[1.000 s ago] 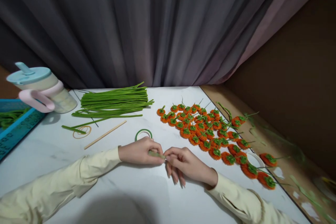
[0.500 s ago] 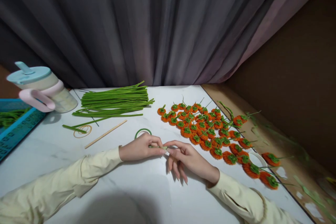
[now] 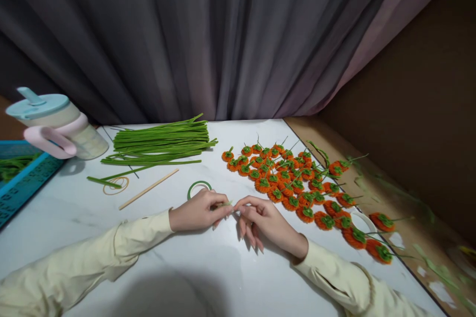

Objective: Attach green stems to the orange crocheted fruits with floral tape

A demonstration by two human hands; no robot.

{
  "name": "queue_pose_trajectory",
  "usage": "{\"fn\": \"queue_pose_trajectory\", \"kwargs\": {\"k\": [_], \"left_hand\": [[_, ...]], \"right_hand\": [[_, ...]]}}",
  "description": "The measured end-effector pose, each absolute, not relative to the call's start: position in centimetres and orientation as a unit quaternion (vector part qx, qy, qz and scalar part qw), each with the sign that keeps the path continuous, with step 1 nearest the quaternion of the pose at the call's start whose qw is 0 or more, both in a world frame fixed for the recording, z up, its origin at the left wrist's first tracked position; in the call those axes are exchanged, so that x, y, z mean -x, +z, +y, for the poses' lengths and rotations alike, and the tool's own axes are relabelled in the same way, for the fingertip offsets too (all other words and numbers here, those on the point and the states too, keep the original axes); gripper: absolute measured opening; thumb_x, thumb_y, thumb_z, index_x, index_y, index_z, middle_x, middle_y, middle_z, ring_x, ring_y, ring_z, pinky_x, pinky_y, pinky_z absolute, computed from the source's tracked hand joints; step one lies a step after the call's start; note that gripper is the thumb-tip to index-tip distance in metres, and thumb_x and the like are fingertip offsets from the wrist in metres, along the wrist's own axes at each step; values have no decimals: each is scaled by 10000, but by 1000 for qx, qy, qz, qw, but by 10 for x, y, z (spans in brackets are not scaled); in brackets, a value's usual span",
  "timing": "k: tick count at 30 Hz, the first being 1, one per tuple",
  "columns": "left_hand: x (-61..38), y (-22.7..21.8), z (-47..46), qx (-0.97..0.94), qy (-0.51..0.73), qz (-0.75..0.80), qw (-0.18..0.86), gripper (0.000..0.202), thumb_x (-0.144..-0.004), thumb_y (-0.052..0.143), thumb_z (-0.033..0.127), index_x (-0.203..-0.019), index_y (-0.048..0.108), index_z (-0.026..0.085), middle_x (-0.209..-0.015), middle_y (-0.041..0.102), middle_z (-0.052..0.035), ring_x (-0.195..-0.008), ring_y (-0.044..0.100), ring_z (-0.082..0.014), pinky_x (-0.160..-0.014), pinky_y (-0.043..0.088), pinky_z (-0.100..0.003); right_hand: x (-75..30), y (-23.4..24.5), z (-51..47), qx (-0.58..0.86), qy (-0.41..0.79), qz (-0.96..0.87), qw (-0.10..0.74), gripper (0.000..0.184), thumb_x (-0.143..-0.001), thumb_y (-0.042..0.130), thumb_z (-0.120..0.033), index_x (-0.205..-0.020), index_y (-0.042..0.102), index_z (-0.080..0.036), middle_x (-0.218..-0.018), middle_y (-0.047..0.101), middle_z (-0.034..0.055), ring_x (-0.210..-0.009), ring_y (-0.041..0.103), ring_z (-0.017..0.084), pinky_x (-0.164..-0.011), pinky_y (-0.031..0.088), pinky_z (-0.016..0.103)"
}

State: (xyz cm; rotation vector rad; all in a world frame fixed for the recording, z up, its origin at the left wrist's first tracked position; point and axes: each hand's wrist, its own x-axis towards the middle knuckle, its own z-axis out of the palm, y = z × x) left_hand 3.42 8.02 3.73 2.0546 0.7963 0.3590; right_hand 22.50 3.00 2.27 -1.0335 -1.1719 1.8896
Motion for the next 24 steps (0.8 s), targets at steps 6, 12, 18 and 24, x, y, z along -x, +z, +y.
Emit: {"fn": "queue_pose_trajectory", "kwargs": {"k": [6, 12, 18, 24], "left_hand": [[-33, 36, 84, -817, 124, 311, 470, 417, -914, 442, 392, -644, 628, 133, -478, 621, -1, -481, 504, -89, -538, 391, -173], [-32, 32, 86, -814, 109, 267, 504, 479, -907, 446, 455, -619, 642, 125, -462, 618, -9, -488, 521, -92, -554, 393, -178], [-32, 34, 88, -815, 106, 242, 515, 469, -907, 456, 462, -672, 670, 117, -460, 621, -8, -492, 523, -93, -580, 397, -184], [-33, 32, 88, -814, 107, 235, 521, 451, -903, 474, 451, -672, 678, 121, -465, 624, -9, -494, 523, -93, -592, 400, -185]], "right_hand": [[-225, 26, 31, 379, 735, -453, 334, 329, -844, 564, -445, -993, 451, -174, -564, 615, -14, -346, 534, 111, -239, 368, 136], [-226, 24, 29, 356, 731, -494, 309, 301, -884, 499, -478, -923, 440, -186, -605, 601, -16, -402, 547, 96, -262, 373, 117], [-226, 25, 29, 356, 734, -488, 310, 341, -869, 503, -516, -952, 404, -201, -598, 597, -28, -399, 540, 96, -267, 373, 122], [-226, 21, 30, 341, 742, -488, 308, 356, -868, 507, -526, -943, 397, -195, -577, 614, -22, -396, 551, 91, -288, 371, 110]]}}
